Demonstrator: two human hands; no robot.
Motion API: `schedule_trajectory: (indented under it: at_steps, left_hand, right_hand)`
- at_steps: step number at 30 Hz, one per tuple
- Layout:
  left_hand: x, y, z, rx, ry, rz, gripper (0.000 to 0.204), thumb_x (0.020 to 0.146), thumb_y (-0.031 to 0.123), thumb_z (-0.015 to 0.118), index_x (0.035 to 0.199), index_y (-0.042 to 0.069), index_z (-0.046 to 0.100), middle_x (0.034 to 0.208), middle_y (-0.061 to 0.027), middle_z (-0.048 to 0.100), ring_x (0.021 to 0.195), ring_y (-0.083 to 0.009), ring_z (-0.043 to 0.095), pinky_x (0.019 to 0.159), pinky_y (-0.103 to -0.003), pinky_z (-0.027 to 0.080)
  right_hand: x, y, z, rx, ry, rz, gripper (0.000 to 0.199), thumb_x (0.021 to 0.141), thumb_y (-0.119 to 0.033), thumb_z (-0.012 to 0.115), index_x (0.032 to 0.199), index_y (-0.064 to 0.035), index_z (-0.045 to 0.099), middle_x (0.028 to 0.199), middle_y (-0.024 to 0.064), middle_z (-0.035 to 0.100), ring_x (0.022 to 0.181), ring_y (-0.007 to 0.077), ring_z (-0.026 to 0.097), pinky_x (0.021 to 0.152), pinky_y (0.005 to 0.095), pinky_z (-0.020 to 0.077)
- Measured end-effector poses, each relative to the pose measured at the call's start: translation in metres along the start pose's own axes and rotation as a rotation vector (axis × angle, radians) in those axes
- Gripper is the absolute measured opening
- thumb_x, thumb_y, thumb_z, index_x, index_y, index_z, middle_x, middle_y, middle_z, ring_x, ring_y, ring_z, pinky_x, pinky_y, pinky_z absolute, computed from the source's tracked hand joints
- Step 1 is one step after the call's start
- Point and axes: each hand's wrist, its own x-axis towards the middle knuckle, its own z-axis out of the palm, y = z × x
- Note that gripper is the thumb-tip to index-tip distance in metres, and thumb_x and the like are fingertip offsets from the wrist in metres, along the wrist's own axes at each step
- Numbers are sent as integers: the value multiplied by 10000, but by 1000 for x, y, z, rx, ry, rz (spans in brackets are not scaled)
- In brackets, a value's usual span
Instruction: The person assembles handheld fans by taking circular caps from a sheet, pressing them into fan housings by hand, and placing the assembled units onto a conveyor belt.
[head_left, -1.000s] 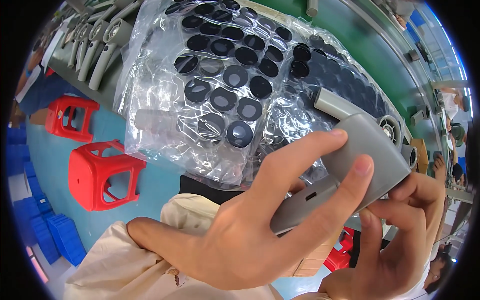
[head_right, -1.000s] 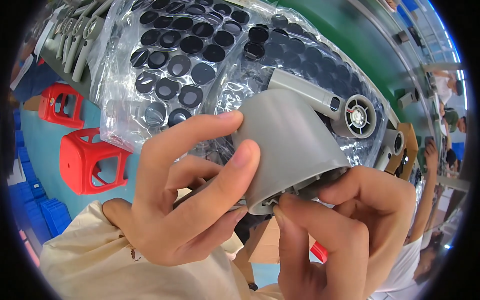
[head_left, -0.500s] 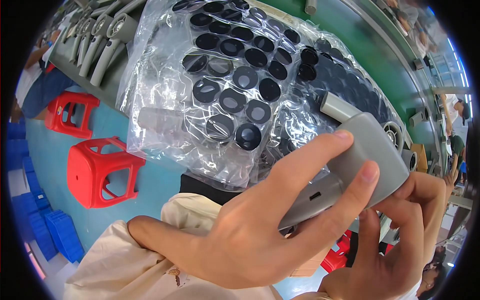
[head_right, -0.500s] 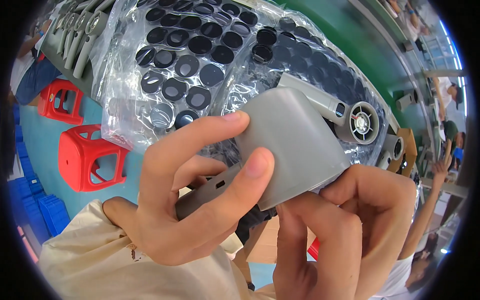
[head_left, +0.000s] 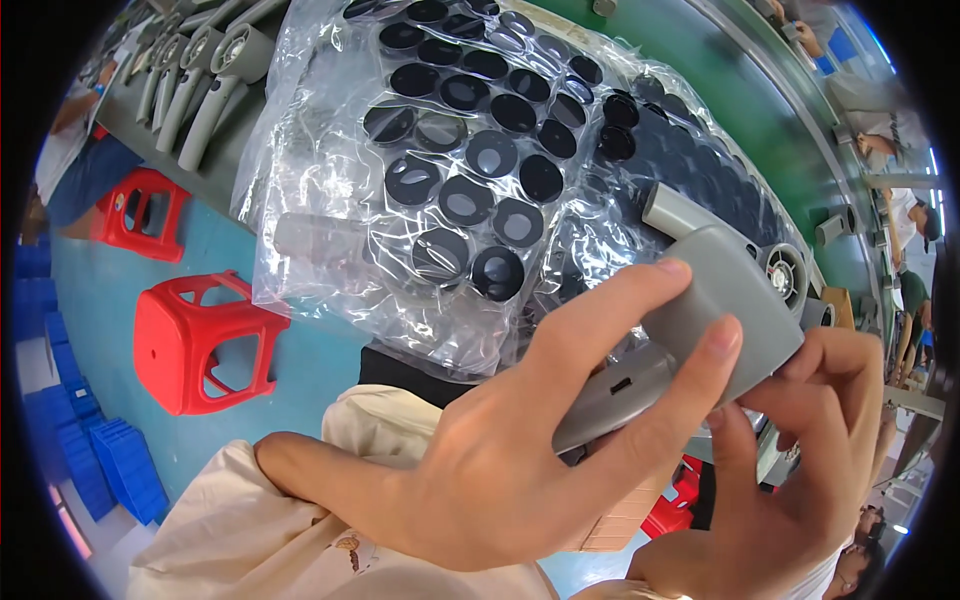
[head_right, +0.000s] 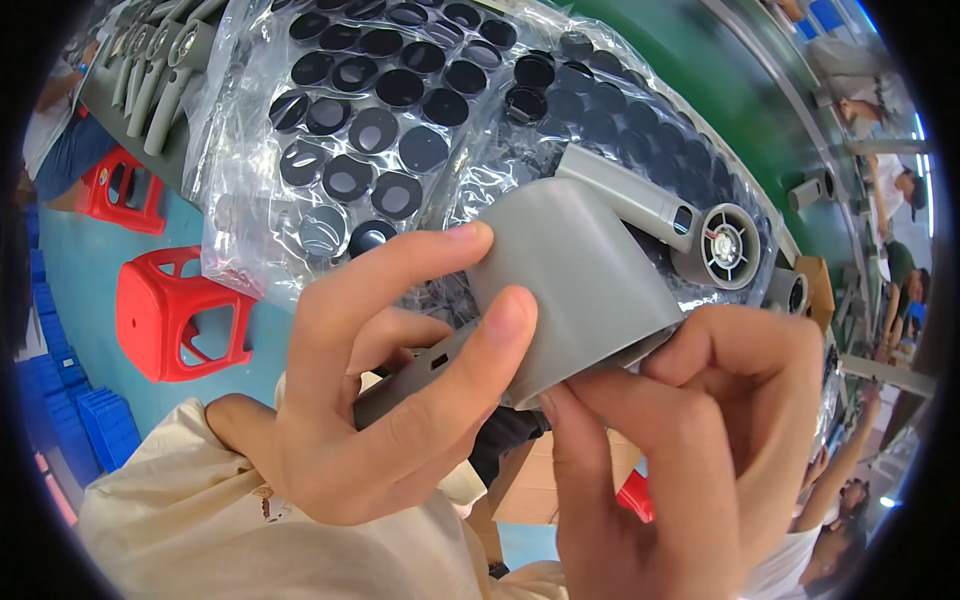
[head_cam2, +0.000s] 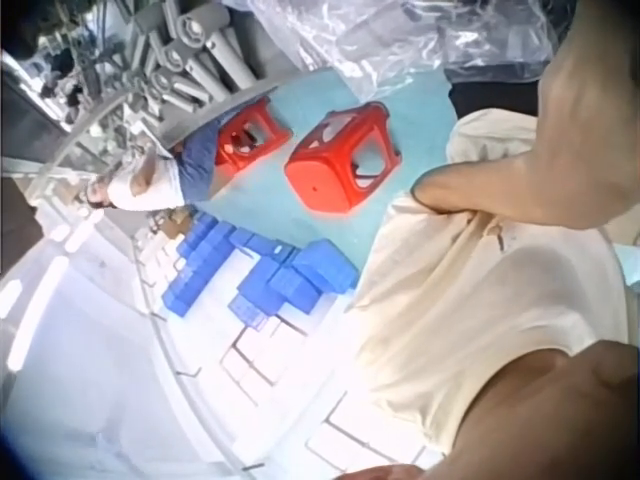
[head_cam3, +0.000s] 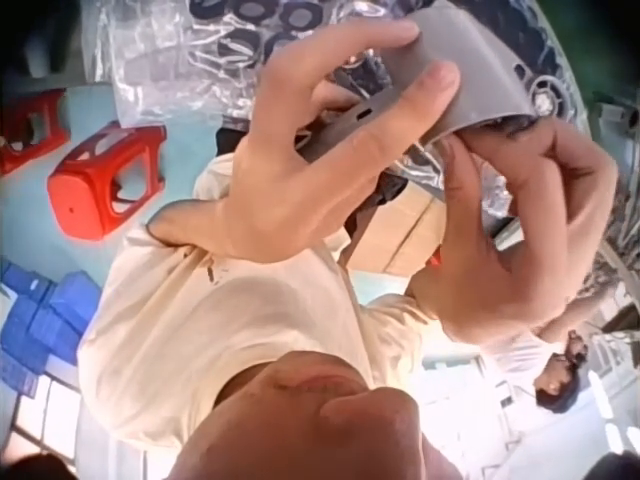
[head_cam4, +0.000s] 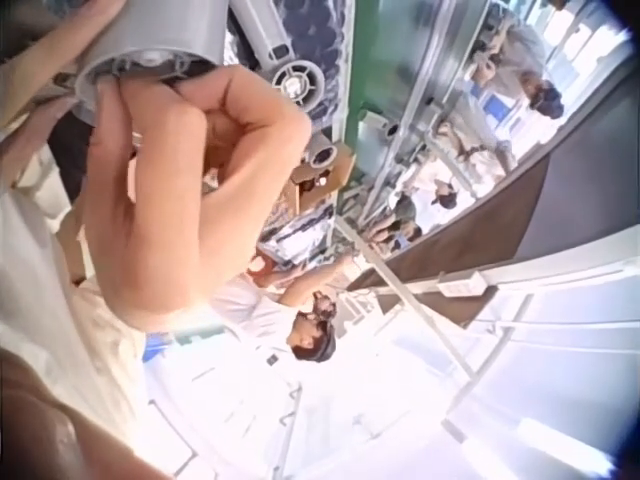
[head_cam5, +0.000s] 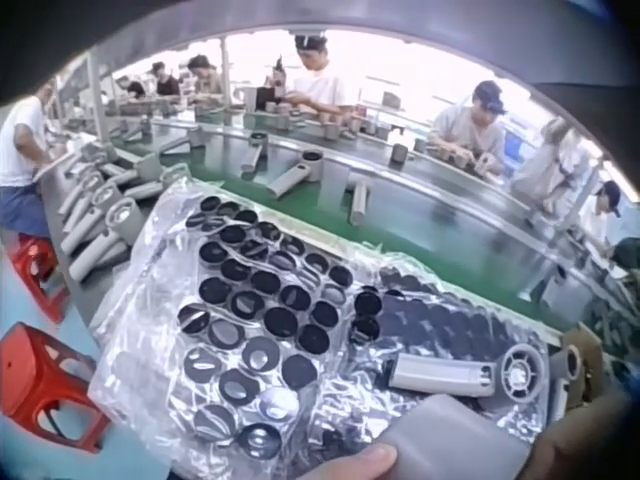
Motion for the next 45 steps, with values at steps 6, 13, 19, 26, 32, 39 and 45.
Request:
schedule_trajectory:
  at_steps: [6,13,19,26,32,39,45]
  left_hand:
    - [1,-1,-1,-28,-19,-11,523,604,-207,659,1089,-13,671,1207,-293,481,869,-235,592,479,-181,475]
    - [5,-3,-4,-14,-43,51,483,619,-184,673,1081,-45,658,1202,-325,475,928,-269,605,486,-186,498]
    - [19,2,-11,60,-133,119,467,628,-170,671,1074,-31,666,1197,-330,483,963,-273,598,493,-182,511]
    - [14,2,-9,85,-127,108,468,626,-179,672,1067,-21,672,1201,-329,481,977,-271,589,507,-183,517]
    - [6,-3,-7,-16,-51,44,478,630,-174,681,1078,-9,670,1219,-328,468,980,-269,589,533,-188,525]
    - [10,-2,-7,-8,-49,93,462,628,-182,673,1063,-27,665,1213,-331,465,962,-273,602,545,-205,542]
    - [5,-2,-12,-16,-58,58,415,659,-169,684,1053,-41,666,1215,-323,467,945,-273,611,560,-216,551]
  right_hand:
    - [-2,-10,2,-63,-72,138,240,627,138,632,784,-21,543,863,70,463,735,157,439,633,255,336]
    - [5,-10,1,408,139,192,221,649,75,741,845,15,656,851,102,464,733,187,473,565,259,364]
    - [3,-11,6,528,215,268,216,658,75,732,848,17,648,882,118,447,721,194,464,556,259,356]
    - [-2,-1,11,305,198,128,211,628,97,727,805,24,641,902,126,453,681,158,446,502,239,322]
    - [0,-7,16,212,253,122,212,595,156,700,753,30,636,902,126,455,583,123,414,480,220,283]
    - [-6,1,30,350,405,85,161,664,138,685,772,26,646,932,127,467,555,131,422,466,232,287]
    - [-1,7,5,87,73,-47,269,599,36,808,800,-31,642,821,40,512,654,139,435,533,246,336]
